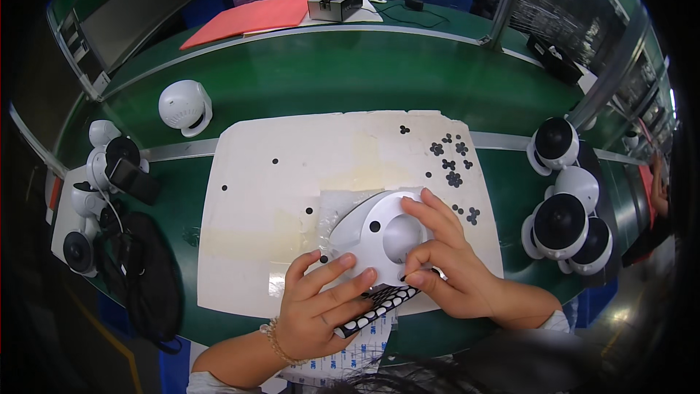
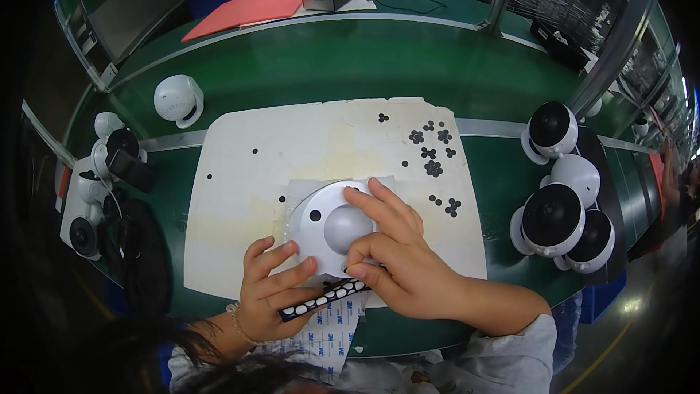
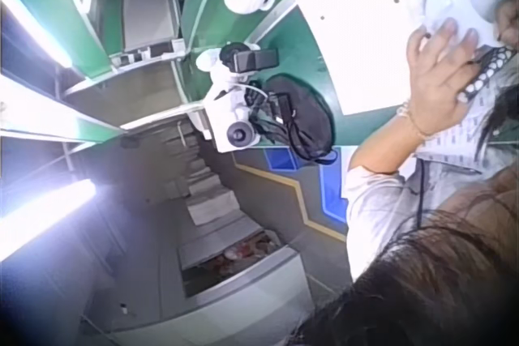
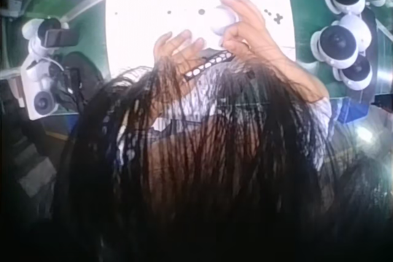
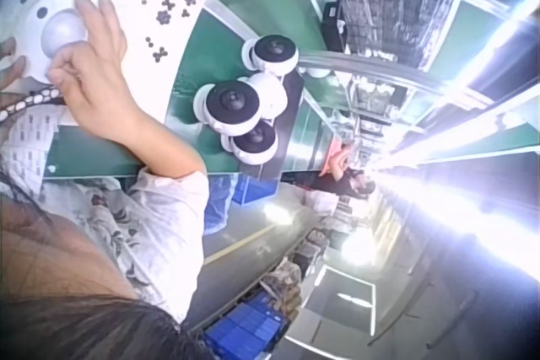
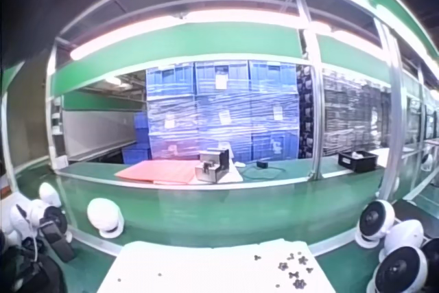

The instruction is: The person repeatedly picks up white dome-shaped security camera housings from a green workbench, places them on a white foam pad, and applies small black circular adhesive pads into the housing's mounting holes. They then place the assembled units aside on the workbench. The process is repeated for multiple units throughout the clip.

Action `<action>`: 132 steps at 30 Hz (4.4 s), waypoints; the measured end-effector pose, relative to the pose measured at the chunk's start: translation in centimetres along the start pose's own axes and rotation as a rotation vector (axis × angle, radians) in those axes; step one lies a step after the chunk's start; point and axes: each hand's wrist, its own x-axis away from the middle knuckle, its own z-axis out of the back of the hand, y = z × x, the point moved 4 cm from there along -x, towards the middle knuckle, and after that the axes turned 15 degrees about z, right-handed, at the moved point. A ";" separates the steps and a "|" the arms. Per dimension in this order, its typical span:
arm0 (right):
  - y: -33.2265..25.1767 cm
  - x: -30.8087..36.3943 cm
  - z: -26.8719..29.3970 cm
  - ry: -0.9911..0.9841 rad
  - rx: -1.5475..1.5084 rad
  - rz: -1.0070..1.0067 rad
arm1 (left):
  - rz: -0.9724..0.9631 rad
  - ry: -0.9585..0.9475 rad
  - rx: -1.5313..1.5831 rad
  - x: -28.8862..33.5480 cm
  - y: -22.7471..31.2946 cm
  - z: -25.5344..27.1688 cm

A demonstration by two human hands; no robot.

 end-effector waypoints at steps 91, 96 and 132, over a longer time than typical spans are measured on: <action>12.7 -1.6 7.3 0.591 -0.066 -0.274 | -0.095 -0.122 0.113 0.3 -0.4 0.1; 21.0 -2.0 8.5 0.083 1.203 -0.128 | -0.162 -0.151 0.174 0.5 -0.6 0.1; 4.2 0.0 0.2 0.504 -0.775 -0.495 | -0.019 -0.235 0.411 0.3 -1.5 1.7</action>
